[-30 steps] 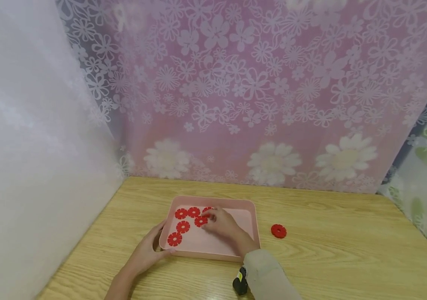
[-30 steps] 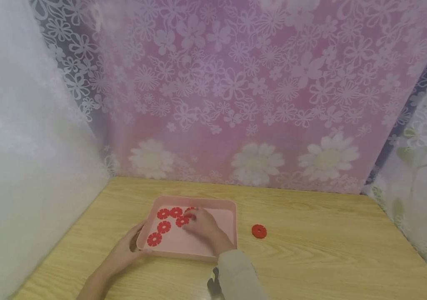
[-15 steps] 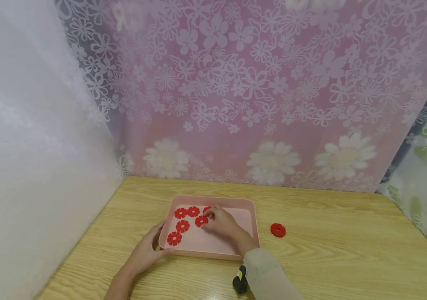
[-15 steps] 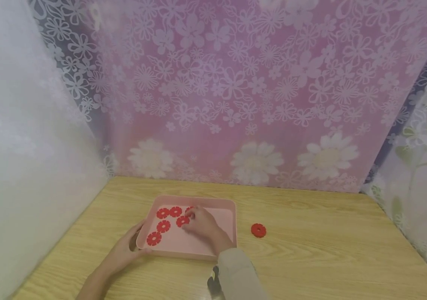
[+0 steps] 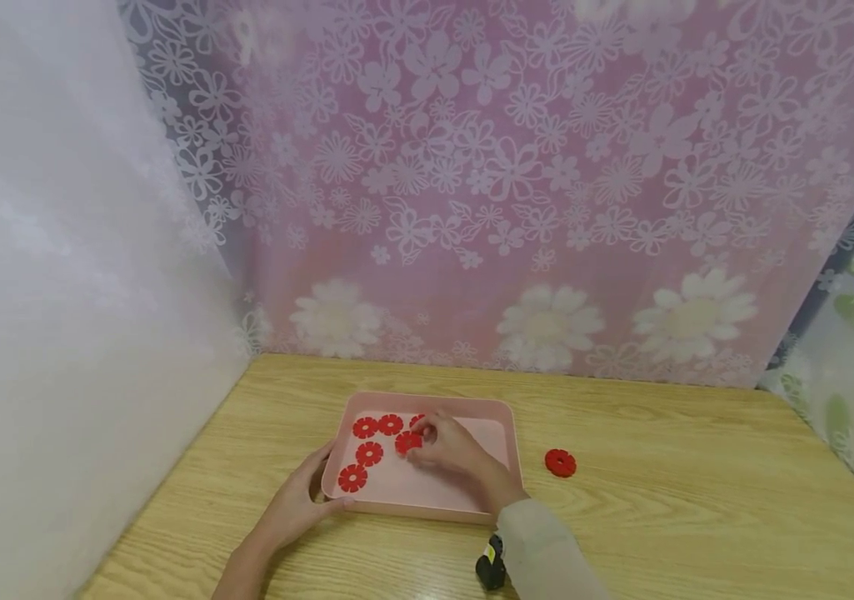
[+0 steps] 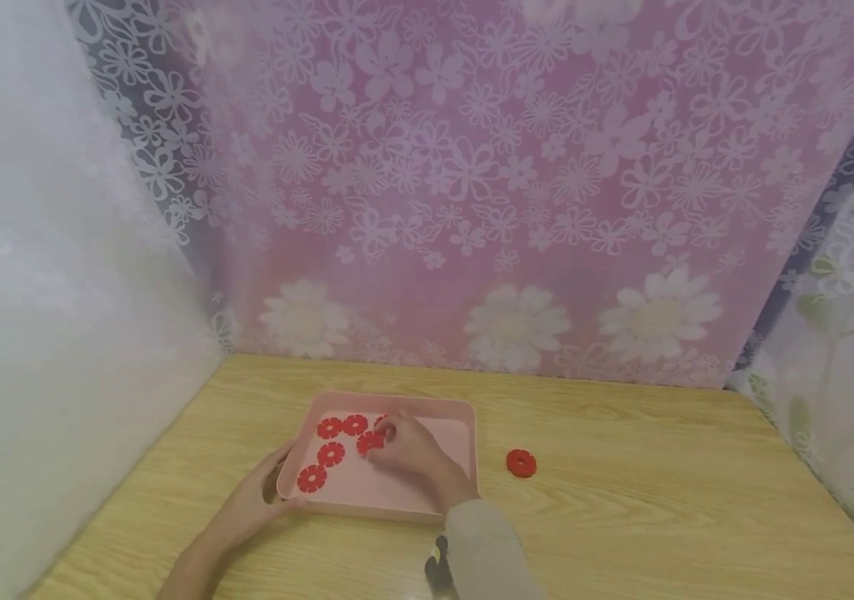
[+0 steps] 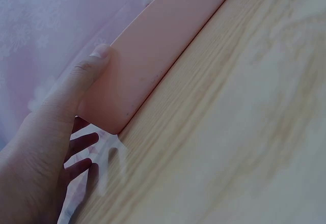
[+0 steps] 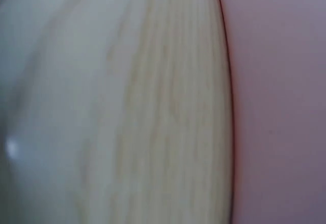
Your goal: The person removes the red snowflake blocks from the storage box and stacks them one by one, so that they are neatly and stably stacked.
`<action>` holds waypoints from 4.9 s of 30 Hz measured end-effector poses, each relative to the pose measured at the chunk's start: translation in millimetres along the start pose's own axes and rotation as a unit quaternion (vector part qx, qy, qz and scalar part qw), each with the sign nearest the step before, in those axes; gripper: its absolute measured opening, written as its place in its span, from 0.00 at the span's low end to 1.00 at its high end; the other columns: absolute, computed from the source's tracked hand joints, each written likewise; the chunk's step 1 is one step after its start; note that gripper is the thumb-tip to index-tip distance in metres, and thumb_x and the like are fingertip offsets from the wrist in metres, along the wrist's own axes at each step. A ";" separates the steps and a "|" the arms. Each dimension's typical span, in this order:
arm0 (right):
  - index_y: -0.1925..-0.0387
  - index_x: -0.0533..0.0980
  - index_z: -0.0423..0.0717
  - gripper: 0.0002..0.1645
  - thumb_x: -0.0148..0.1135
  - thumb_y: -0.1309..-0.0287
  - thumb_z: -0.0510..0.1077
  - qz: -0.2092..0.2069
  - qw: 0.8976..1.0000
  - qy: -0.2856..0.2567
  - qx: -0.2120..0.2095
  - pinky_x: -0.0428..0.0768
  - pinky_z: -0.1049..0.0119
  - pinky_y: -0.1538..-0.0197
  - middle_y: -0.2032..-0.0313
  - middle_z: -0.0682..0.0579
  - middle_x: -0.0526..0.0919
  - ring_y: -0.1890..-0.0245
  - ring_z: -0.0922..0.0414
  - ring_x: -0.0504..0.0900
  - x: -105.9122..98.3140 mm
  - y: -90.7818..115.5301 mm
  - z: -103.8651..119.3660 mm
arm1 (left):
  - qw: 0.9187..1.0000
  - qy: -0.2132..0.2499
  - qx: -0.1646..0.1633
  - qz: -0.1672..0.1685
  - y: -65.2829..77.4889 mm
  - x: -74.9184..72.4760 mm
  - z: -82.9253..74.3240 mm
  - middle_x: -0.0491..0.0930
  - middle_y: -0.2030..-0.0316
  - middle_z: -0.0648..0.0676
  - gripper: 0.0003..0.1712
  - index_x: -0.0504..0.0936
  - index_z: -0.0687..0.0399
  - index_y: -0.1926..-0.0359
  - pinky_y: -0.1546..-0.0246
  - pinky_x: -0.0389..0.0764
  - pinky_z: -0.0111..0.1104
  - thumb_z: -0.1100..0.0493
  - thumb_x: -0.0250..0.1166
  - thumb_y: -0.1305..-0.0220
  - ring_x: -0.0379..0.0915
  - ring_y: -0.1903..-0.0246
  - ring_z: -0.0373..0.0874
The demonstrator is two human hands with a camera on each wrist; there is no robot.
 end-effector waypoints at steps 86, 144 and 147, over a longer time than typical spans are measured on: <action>0.56 0.74 0.34 0.19 0.68 0.50 0.37 -0.144 0.989 -0.015 0.014 0.67 0.70 0.73 0.66 0.46 0.67 0.69 0.53 0.66 -171.0 139.6 -94.6 | 0.999 -0.040 -0.007 -0.005 2.2 -1.5 -3.0 0.62 0.38 0.55 0.54 0.57 0.47 0.31 0.41 0.53 0.56 0.41 0.73 0.58 0.55 0.38 0.52; 0.55 0.75 0.34 0.21 0.68 0.52 0.37 -0.118 0.992 -0.040 0.015 0.70 0.70 0.68 0.65 0.47 0.70 0.70 0.56 0.68 -150.3 139.9 -121.7 | 1.000 -0.013 -0.004 0.002 0.8 -0.4 -0.1 0.62 0.38 0.52 0.54 0.56 0.46 0.31 0.42 0.61 0.45 0.44 0.74 0.58 0.60 0.41 0.47; 0.54 0.75 0.34 0.22 0.68 0.52 0.38 -0.119 0.992 -0.045 0.014 0.70 0.70 0.68 0.65 0.47 0.70 0.70 0.56 0.68 -151.2 140.6 -120.2 | 1.000 -0.024 -0.004 -0.003 1.1 -1.2 0.1 0.62 0.38 0.53 0.54 0.57 0.46 0.31 0.41 0.59 0.49 0.43 0.74 0.58 0.59 0.40 0.49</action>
Point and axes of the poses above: each hand's wrist, its own y-axis away from the middle knuckle, its own x-axis out of the palm, z = x × y, the point moved 9 cm from there along -y, towards the middle knuckle
